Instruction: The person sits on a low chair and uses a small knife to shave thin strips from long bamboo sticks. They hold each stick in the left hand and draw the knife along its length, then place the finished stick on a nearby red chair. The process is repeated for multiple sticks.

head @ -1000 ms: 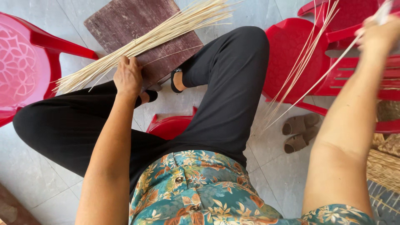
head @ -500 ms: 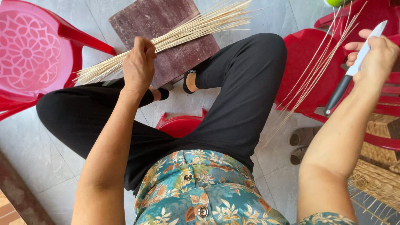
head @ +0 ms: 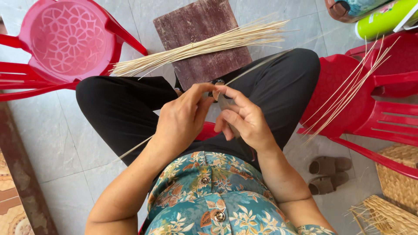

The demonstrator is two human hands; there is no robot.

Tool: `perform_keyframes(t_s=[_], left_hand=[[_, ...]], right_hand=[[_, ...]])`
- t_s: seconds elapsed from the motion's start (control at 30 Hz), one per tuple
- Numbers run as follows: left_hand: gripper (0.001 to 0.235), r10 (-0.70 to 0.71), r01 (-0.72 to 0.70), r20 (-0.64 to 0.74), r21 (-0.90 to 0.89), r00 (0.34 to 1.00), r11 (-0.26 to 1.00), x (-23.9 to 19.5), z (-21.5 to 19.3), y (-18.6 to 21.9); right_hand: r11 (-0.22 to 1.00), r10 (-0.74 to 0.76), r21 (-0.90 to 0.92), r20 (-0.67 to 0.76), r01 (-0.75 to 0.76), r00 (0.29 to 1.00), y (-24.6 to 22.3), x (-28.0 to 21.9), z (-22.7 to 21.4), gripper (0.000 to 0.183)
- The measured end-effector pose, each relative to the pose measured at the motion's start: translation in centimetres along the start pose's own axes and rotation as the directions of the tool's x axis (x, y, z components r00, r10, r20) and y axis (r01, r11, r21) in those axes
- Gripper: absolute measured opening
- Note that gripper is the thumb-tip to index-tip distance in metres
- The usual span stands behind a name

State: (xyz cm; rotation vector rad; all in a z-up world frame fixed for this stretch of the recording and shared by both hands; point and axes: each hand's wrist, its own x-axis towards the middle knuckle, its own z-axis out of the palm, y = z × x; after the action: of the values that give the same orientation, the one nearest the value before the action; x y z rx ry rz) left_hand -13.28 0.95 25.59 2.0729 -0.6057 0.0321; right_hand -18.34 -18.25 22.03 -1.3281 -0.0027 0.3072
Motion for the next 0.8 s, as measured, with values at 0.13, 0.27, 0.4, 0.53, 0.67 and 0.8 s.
perform_keyframes(t_s=[0.13,0.27,0.4,0.53,0.67,0.8], left_hand=[[0.007,-0.005,0.005,-0.011,0.027,1.000,1.000,-1.6,-0.4,-0.8],[0.008,-0.125,0.124,0.059,0.017,0.990,0.992,-2.8,0.0,-1.7],[0.011,-0.143,0.145,0.069,-0.026,0.987,0.989,-4.1,0.0,-2.6],[0.015,-0.271,0.289,0.171,-0.089,0.947,0.953,-5.5,-0.8,-3.9],[0.018,-0.355,0.404,0.252,-0.182,0.900,0.896,-7.2,-2.6,-5.5],[0.021,-0.475,0.531,0.316,-0.117,0.821,0.840,-9.1,-4.5,-6.5]], right_hand=[[1.000,-0.024,-0.008,0.020,0.024,1.000,0.4,0.3,0.7,0.049],[0.993,-0.073,-0.092,0.004,0.073,0.997,1.7,0.8,0.8,0.035],[0.995,-0.046,-0.094,-0.090,0.038,0.995,2.6,1.2,0.1,0.029],[0.995,-0.096,-0.034,-0.181,0.091,0.979,2.7,1.8,-2.1,0.028],[0.990,-0.143,-0.025,-0.302,0.142,0.942,2.6,1.3,-5.4,0.027],[0.985,-0.168,-0.051,-0.456,0.163,0.874,2.5,0.2,-9.8,0.028]])
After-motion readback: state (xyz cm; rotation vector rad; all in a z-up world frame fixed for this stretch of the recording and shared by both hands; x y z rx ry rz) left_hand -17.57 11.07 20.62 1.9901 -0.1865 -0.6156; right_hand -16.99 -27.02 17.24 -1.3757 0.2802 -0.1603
